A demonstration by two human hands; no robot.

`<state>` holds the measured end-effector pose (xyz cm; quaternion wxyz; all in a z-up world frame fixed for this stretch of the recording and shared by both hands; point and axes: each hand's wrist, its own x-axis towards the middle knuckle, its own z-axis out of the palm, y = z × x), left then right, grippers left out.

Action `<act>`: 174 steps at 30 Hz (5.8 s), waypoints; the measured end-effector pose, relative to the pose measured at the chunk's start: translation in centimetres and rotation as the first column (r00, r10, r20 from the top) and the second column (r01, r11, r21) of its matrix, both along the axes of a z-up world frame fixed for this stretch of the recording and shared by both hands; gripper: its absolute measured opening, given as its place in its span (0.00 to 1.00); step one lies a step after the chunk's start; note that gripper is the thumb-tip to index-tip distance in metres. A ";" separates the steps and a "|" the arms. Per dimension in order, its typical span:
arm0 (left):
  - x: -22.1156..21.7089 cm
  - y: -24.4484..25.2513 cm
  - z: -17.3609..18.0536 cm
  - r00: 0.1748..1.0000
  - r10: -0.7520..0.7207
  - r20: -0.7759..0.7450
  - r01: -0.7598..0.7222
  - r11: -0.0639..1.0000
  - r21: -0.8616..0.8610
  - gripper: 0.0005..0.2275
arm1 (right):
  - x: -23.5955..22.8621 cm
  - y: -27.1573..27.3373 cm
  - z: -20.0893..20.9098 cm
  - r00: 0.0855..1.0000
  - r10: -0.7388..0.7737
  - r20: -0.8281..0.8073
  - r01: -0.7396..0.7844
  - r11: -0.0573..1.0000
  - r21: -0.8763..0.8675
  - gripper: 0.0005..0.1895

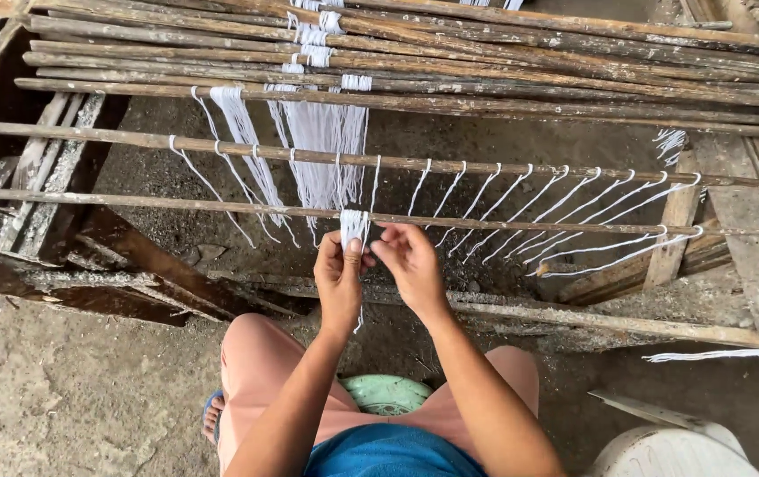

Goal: Weaving cotton wicks onto wooden sticks using a manual frame for candle production

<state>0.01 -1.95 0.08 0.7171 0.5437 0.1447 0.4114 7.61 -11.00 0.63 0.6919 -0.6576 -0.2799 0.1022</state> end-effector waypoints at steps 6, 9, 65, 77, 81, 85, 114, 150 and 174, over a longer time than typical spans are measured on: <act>-0.5 -0.3 2.7 0.999 -0.027 0.041 0.030 0.996 -0.083 0.07 | 0.2 0.2 1.7 0.999 -0.051 0.010 0.050 0.997 0.054 0.07; -0.9 -0.3 3.6 0.998 -0.028 0.053 0.034 0.993 -0.112 0.07 | 0.0 -0.6 2.3 0.997 0.004 -0.080 0.007 0.990 0.142 0.07; -0.9 2.1 0.6 0.996 -0.001 -0.086 0.007 0.998 0.066 0.04 | 12.5 -21.9 4.6 0.784 0.030 -0.619 0.239 0.907 0.348 0.08; -0.2 2.1 0.4 0.997 0.023 -0.079 -0.017 0.996 0.083 0.03 | 12.1 -19.1 -4.5 0.954 -0.294 -0.060 0.296 0.955 0.012 0.33; -0.2 1.7 1.9 0.998 0.043 -0.046 -0.037 0.992 0.119 0.08 | 9.8 -17.1 -12.6 0.855 -0.504 -0.121 0.488 0.861 -0.143 0.19; -0.2 1.6 2.2 0.999 0.027 -0.039 -0.024 0.996 0.081 0.07 | 7.1 -17.1 -26.1 0.828 -0.473 -0.302 0.390 0.872 -0.295 0.16; -1.4 0.9 3.0 0.998 0.046 -0.037 -0.045 0.999 0.029 0.05 | 0.2 1.5 1.3 0.990 -0.005 -0.141 0.034 0.978 0.205 0.06; -0.8 0.9 2.7 1.000 -0.001 -0.026 0.001 1.000 -0.031 0.09 | 0.3 1.7 3.1 0.857 0.290 -0.427 -0.097 0.903 0.419 0.08; 0.3 1.2 3.3 0.998 -0.038 -0.053 0.041 0.997 0.059 0.10 | 7.3 -12.9 1.7 0.795 0.150 -0.588 0.075 0.938 0.339 0.20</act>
